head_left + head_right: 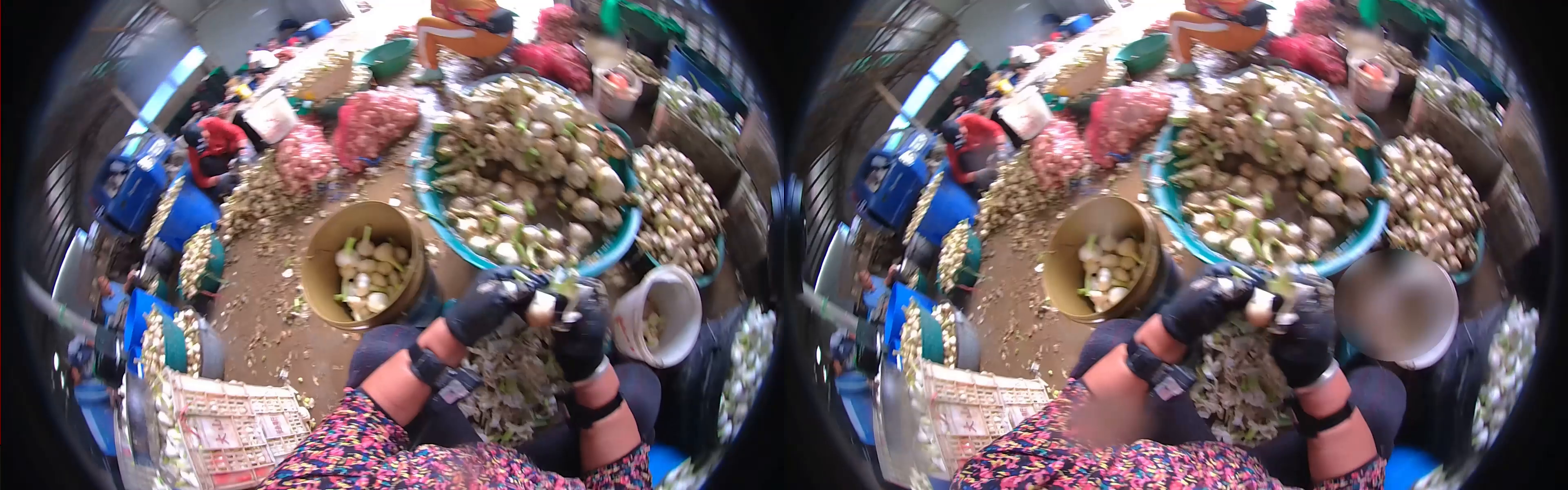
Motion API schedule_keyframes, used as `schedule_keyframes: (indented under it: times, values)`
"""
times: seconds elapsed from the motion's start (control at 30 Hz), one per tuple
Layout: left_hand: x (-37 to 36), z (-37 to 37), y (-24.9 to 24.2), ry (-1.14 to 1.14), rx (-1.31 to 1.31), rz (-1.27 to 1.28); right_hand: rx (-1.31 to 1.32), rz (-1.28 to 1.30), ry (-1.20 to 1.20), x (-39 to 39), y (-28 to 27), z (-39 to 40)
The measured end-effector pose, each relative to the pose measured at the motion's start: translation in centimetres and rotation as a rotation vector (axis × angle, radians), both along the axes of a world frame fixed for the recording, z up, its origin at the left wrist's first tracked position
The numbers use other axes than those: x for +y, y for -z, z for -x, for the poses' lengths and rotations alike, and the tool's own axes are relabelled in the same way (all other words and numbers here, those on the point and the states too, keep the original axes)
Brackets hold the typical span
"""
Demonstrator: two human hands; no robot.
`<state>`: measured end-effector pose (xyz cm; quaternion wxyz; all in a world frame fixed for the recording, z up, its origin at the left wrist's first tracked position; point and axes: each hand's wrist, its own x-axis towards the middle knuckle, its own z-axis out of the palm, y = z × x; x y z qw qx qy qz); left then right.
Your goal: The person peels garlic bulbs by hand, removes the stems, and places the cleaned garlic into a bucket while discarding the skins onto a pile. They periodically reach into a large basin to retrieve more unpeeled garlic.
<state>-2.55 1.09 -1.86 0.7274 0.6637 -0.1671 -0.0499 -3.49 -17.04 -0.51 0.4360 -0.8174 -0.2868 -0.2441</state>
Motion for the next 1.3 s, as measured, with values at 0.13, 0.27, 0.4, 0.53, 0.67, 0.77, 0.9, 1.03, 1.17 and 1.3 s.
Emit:
schedule_keyframes:
  times: [0.13,0.27,0.4,0.53,0.67,0.77,0.9,1.03,1.17,1.3]
  values:
    - [1.1,0.0,-0.9,-0.256,-0.534,-0.658,-0.243,0.041,-0.009,-0.1,1.0,1.0]
    - [2.6,-0.3,-1.9,-0.336,-0.765,-0.907,0.813,0.674,-0.42,0.7,3.0,1.4]
    - [1.5,0.2,-0.4,-0.298,-0.75,-0.758,0.512,0.078,-0.169,-1.0,2.6,0.0]
    - [0.0,0.3,-1.2,-0.155,-0.052,-0.178,0.394,-0.5,-0.096,-0.8,2.3,-1.6]
    - [-0.5,0.2,-1.4,-0.15,-0.051,-0.197,0.479,-0.247,-0.155,-1.7,1.1,-1.3]
    - [-0.9,0.6,-2.3,-0.183,-0.026,-0.263,0.51,-0.128,-0.166,-1.9,1.1,-1.5]
    - [-0.8,0.7,-2.3,-0.179,-0.049,-0.335,0.404,-0.066,-0.222,-1.6,1.6,-1.5]
    - [-0.4,0.6,-2.9,-0.183,-0.202,-0.516,0.298,0.122,-0.12,-0.9,1.1,-0.9]
    - [0.0,0.7,-2.6,-0.187,-0.002,-0.1,0.666,-0.571,-0.268,-1.3,1.5,-1.2]
    - [-0.4,0.9,-2.4,-0.144,0.048,-0.036,0.867,-0.571,-0.353,-1.7,1.6,-1.0]
